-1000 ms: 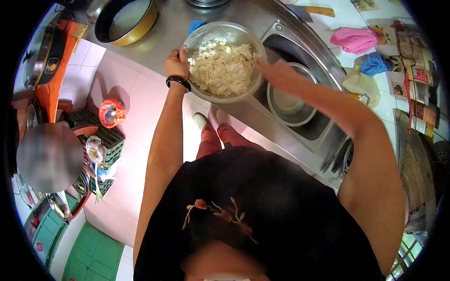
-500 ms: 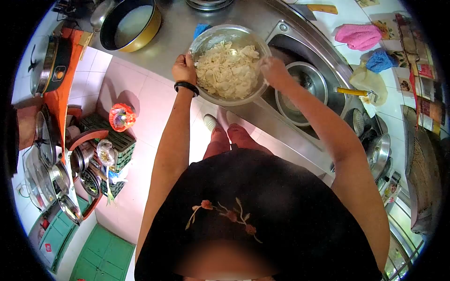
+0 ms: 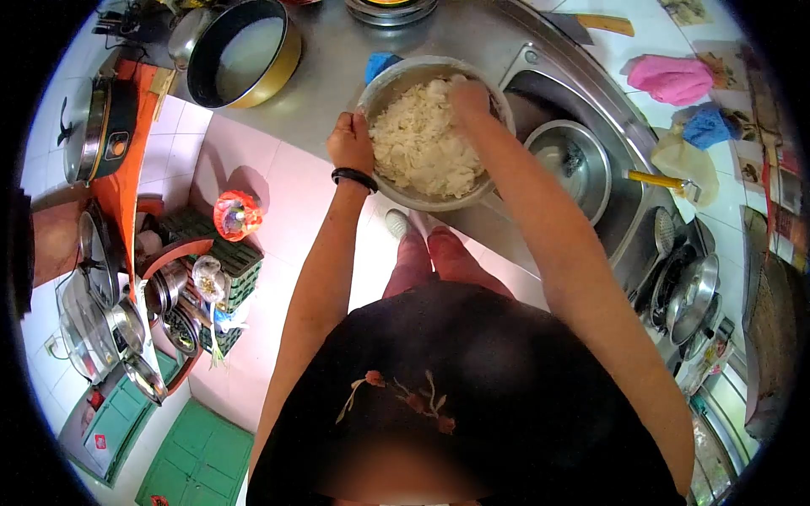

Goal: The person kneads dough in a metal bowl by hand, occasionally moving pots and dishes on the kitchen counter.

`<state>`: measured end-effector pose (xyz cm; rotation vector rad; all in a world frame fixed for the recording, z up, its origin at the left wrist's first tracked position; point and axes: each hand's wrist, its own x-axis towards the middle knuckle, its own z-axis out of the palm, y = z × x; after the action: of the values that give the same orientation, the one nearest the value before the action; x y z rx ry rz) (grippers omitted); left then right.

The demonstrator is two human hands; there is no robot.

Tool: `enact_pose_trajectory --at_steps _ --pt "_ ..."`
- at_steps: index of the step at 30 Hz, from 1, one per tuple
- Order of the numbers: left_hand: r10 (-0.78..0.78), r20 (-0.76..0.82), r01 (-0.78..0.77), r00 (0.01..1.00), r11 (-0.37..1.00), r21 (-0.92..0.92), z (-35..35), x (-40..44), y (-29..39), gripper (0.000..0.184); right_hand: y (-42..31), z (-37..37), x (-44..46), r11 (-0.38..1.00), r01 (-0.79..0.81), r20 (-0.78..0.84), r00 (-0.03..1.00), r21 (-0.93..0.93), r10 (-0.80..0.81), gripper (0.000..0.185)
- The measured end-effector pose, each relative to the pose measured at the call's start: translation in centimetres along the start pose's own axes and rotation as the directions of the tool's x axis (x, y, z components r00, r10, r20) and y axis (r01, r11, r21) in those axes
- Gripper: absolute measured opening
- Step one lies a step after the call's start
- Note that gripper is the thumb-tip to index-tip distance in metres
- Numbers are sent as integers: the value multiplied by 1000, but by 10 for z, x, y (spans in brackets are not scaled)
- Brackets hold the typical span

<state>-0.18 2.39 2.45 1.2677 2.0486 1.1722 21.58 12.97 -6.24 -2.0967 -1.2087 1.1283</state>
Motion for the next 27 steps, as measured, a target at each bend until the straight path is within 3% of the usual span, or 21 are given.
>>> enact_pose_trajectory --at_steps 2,5,8,11,14,17,20,23,27 --pt "-26 19 25 999 999 44 -1 2 6 29 -61 7 -21 994 1 22 1000 -112 1 41" --pt "-45 16 45 999 999 18 -2 2 8 29 -112 11 -65 931 187 197 972 -314 -129 41" --pt "-36 -1 36 999 999 39 0 3 7 30 -116 24 -83 739 399 342 909 -542 -240 42" --pt "-60 -34 60 998 998 -5 8 4 -9 31 -124 17 -120 564 604 510 791 -563 -337 39" --pt "-46 -50 43 998 998 -50 4 1 -2 32 -106 -27 -155 409 803 606 596 -434 -527 42" --pt "-25 -69 25 997 1000 4 -1 -2 5 32 -93 -60 -184 246 846 655 524 -472 -544 46" --pt "-42 -81 42 996 999 4 -2 -1 4 31 -54 -65 -187 142 831 576 485 -538 -658 46" --pt "-45 -77 43 996 999 -20 0 1 3 30 -52 -66 -189 122 793 580 532 -597 -617 47" --pt "-50 -56 49 997 999 -23 0 1 2 30 -55 -58 -170 226 771 576 605 -595 -550 48"
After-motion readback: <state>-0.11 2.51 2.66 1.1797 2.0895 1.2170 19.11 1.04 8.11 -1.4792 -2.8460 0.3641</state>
